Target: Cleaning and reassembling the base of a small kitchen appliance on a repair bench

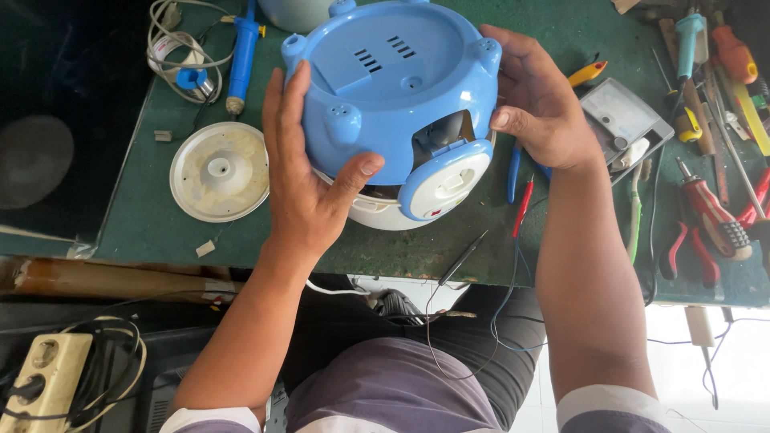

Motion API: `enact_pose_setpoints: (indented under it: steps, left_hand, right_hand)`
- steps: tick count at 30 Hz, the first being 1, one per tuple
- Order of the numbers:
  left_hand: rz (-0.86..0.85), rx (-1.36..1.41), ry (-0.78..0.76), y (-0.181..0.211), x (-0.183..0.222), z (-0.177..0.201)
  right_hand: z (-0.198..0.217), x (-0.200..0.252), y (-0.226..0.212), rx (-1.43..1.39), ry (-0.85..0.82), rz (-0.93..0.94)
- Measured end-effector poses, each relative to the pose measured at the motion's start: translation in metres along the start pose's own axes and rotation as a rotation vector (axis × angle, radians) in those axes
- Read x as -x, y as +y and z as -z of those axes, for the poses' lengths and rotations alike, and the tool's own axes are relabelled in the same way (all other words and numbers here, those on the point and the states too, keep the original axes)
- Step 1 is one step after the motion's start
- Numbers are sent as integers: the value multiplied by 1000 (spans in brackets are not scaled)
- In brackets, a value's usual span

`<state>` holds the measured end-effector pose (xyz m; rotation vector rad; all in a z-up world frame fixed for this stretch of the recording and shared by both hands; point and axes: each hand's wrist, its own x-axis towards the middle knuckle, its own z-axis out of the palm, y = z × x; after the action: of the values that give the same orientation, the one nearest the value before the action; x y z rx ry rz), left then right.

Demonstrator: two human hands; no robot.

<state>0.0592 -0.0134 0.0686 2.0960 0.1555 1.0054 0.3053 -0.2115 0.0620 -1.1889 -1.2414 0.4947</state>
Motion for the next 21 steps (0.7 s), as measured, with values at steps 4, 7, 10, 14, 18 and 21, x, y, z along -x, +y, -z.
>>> enact_pose_setpoints:
  steps: [4,7,10,14,18,21]
  left_hand:
    - [0,-9,2,0,1,0]
    - [-6,-27,1,0,2,0]
    - [-21,-43,8,-2,3,-1]
    - [-45,-77,5,-5,6,-2]
    - [-81,-137,32,-6,8,-5]
    - [-99,-142,34,-6,9,-5]
  right_hand:
    - [1,1,2,-33,2,-2]
    - [0,1,2,-12,1,5]
    - [-2,0,0,-5,0,-6]
    - [-1,1,1,10,-11,10]
    - [1,3,3,-35,15,-16]
    - [1,3,2,-97,15,-35]
